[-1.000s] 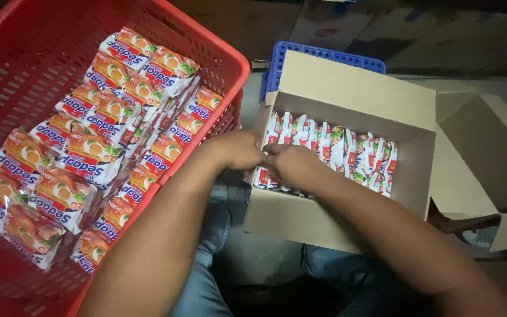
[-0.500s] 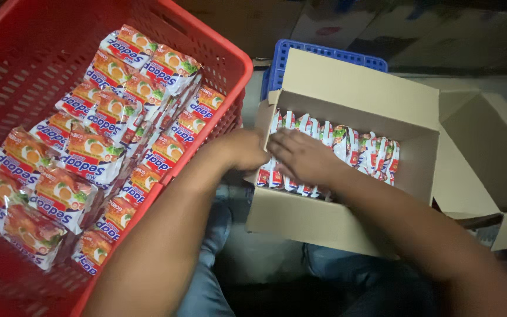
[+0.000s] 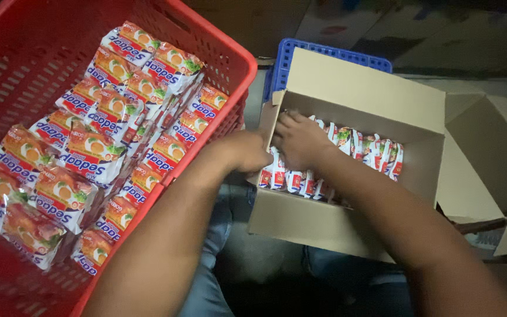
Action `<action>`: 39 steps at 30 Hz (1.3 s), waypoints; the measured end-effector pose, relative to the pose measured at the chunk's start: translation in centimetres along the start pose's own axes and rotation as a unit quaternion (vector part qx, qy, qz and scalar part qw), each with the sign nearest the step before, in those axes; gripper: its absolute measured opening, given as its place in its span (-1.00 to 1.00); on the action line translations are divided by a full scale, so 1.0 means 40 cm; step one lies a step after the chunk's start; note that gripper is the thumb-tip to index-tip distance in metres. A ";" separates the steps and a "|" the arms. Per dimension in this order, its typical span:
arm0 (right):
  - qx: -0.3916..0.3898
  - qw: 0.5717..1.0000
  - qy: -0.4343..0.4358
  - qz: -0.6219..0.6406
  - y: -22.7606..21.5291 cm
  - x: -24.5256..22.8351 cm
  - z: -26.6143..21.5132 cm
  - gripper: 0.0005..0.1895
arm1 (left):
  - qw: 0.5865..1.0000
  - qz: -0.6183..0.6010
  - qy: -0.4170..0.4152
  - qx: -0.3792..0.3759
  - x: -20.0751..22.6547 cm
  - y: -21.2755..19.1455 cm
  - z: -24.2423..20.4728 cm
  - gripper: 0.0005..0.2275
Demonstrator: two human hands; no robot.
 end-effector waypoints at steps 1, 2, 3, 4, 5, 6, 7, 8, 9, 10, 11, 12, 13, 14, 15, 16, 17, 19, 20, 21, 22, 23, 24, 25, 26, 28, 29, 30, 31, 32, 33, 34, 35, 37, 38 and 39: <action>0.000 1.000 0.001 -0.001 0.028 0.007 0.021 -0.47 | 1.000 0.001 0.001 0.000 0.021 -0.016 -0.018 -0.54; 0.031 0.999 -0.027 0.001 0.050 0.001 0.037 -0.46 | 1.000 0.006 0.001 -0.001 0.041 -0.026 -0.039 -0.51; 0.062 0.997 -0.055 0.002 0.073 -0.005 0.053 -0.44 | 1.000 0.010 0.000 -0.002 0.060 -0.037 -0.059 -0.49; 0.062 0.997 -0.056 0.004 0.093 -0.004 0.063 -0.44 | 1.000 0.010 -0.001 -0.003 0.052 -0.033 -0.057 -0.49; 0.067 0.997 -0.046 0.009 0.110 0.000 0.073 -0.48 | 1.000 -0.002 0.004 0.002 0.046 -0.030 -0.054 -0.46; 0.072 0.997 -0.037 0.013 0.127 0.007 0.084 -0.50 | 1.000 -0.012 0.009 0.008 0.042 -0.030 -0.049 -0.43; 0.073 0.997 -0.038 0.013 0.093 0.001 0.079 -0.50 | 1.000 -0.013 0.008 0.008 0.050 -0.037 -0.055 -0.43; 0.034 0.999 -0.024 -0.015 0.073 -0.003 0.075 -0.46 | 1.000 -0.016 0.009 0.008 0.059 -0.044 -0.062 -0.47; -0.005 0.999 -0.010 -0.042 0.053 -0.005 0.069 -0.42 | 1.000 -0.018 0.010 0.007 0.068 -0.050 -0.069 -0.50; -0.005 0.999 -0.010 -0.042 0.034 -0.005 0.066 -0.42 | 1.000 -0.018 0.010 0.007 0.056 -0.042 -0.055 -0.50; -0.031 0.999 -0.003 -0.031 0.022 -0.002 0.063 -0.38 | 1.000 -0.022 0.013 0.014 0.046 -0.036 -0.041 -0.52; -0.057 0.998 0.004 -0.018 0.012 -0.001 0.056 -0.34 | 0.999 -0.026 0.017 0.019 0.037 -0.026 -0.027 -0.53; -0.058 0.998 0.004 -0.017 0.034 -0.001 0.062 -0.34 | 0.999 -0.026 0.017 0.018 0.047 -0.033 -0.040 -0.53; -0.055 0.998 0.003 -0.013 0.055 0.000 0.068 -0.36 | 1.000 -0.021 0.009 0.013 0.056 -0.039 -0.053 -0.54; -0.052 0.999 0.002 -0.009 0.076 0.001 0.075 -0.38 | 1.000 -0.017 0.002 0.008 0.064 -0.045 -0.066 -0.54; -0.053 0.999 0.003 -0.008 0.058 -0.002 0.081 -0.38 | 1.000 -0.016 0.002 0.007 0.066 -0.050 -0.071 -0.54; -0.071 0.997 0.002 -0.025 0.047 -0.005 0.086 -0.39 | 1.000 -0.028 0.001 0.006 0.066 -0.056 -0.077 -0.51; -0.089 0.995 0.003 -0.042 0.029 -0.009 0.097 -0.40 | 0.999 -0.038 0.002 0.005 0.063 -0.050 -0.074 -0.48; -0.117 0.992 0.010 -0.043 0.027 -0.008 0.102 -0.40 | 0.999 -0.052 -0.005 0.015 0.057 -0.041 -0.068 -0.50; -0.144 0.988 0.018 -0.045 0.025 -0.008 0.107 -0.40 | 0.998 -0.065 -0.012 0.025 0.051 -0.034 -0.063 -0.52; -0.144 0.988 0.017 -0.045 0.004 -0.012 0.105 -0.40 | 0.997 -0.065 -0.013 0.025 0.037 -0.031 -0.052 -0.52; -0.155 0.987 0.036 -0.028 -0.016 -0.011 0.103 -0.41 | 0.998 -0.059 -0.006 0.020 0.026 -0.027 -0.040 -0.52; -0.165 0.985 0.059 -0.010 -0.037 -0.004 0.098 -0.42 | 0.999 -0.049 0.004 0.014 0.018 -0.026 -0.026 -0.51; -0.164 0.985 0.061 -0.010 -0.018 -0.003 0.105 -0.42 | 0.999 -0.047 0.006 0.014 0.025 -0.032 -0.033 -0.51; -0.162 0.984 0.070 0.011 0.001 0.001 0.109 -0.43 | 0.999 -0.039 0.003 0.007 0.033 -0.035 -0.039 -0.53; -0.161 0.983 0.083 0.033 0.012 0.021 0.098 -0.44 | 1.000 -0.029 0.003 -0.002 0.037 -0.034 -0.039 -0.56; -0.127 0.988 0.060 0.064 -0.007 0.029 0.086 -0.45 | 1.000 -0.021 0.001 0.004 0.032 -0.033 -0.034 -0.54; -0.093 0.990 0.036 0.095 -0.024 0.033 0.069 -0.47 | 1.000 -0.015 0.000 0.010 0.027 -0.025 -0.030 -0.53; -0.096 0.990 0.039 0.096 -0.042 0.052 0.040 -0.47 | 1.000 -0.015 0.003 0.008 0.011 -0.014 -0.017 -0.53; -0.044 0.989 0.002 0.141 -0.083 0.063 0.011 -0.49 | 1.000 -0.017 0.005 0.013 -0.005 -0.007 -0.004 -0.55; 0.009 0.982 -0.035 0.185 -0.126 0.077 -0.019 -0.50 | 1.000 -0.018 0.007 0.018 -0.019 0.000 0.010 -0.57; 0.008 0.982 -0.031 0.184 -0.171 0.097 -0.072 -0.50 | 1.000 -0.017 0.011 0.018 -0.017 -0.001 0.006 -0.57; -0.024 0.959 0.054 0.277 -0.206 0.142 -0.123 -0.49 | 1.000 -0.025 0.012 0.014 -0.014 -0.001 0.003 -0.54; -0.057 0.917 0.145 0.366 -0.180 0.244 -0.239 -0.45 | 0.999 -0.032 0.019 0.005 0.019 -0.013 -0.022 -0.51; -0.034 0.897 0.212 0.386 -0.127 0.321 -0.305 -0.46 | 0.999 -0.021 0.030 -0.005 0.048 -0.028 -0.043 -0.47; -0.010 0.872 0.277 0.404 -0.072 0.396 -0.377 -0.47 | 0.999 -0.010 0.041 -0.015 0.077 -0.041 -0.064 -0.43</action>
Point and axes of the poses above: each hand's wrist, its own z-axis towards the middle knuckle, its own y-axis out of the palm, x = y × z, the point moved 6 cm from there along z, towards the middle knuckle, and after that the axes turned 11 degrees about y, right-handed, at the moved point
